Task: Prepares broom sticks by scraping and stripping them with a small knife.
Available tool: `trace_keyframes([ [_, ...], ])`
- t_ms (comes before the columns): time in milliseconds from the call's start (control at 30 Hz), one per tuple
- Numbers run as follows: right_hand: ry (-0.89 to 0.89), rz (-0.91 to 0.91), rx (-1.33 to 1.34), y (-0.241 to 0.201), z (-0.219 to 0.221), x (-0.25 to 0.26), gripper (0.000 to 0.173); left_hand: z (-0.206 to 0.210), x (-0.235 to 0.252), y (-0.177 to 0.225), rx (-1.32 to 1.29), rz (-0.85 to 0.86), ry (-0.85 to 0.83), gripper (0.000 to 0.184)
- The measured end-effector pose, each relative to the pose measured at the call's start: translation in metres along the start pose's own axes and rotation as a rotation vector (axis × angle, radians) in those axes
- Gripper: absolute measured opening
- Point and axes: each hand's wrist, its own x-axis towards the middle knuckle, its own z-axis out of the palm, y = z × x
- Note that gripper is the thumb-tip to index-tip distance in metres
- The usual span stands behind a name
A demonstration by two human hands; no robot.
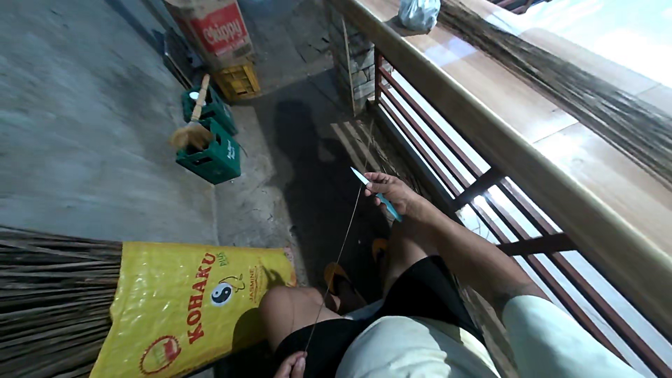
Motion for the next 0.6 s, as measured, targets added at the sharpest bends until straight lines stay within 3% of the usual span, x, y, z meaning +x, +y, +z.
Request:
trace_keyframes([
  [367,0.030,-0.028,-0.065,-0.0015,0.0020,0.0005,0.020,-0.0001,-0.0009,0.0015,0.037,0.013,-0.008,0.024],
  [600,0.109,0.000,-0.053,-0.0012,-0.0037,0.0056,0.024,0.0014,-0.0055,0.0000,0.005,0.030,0.013,0.022],
])
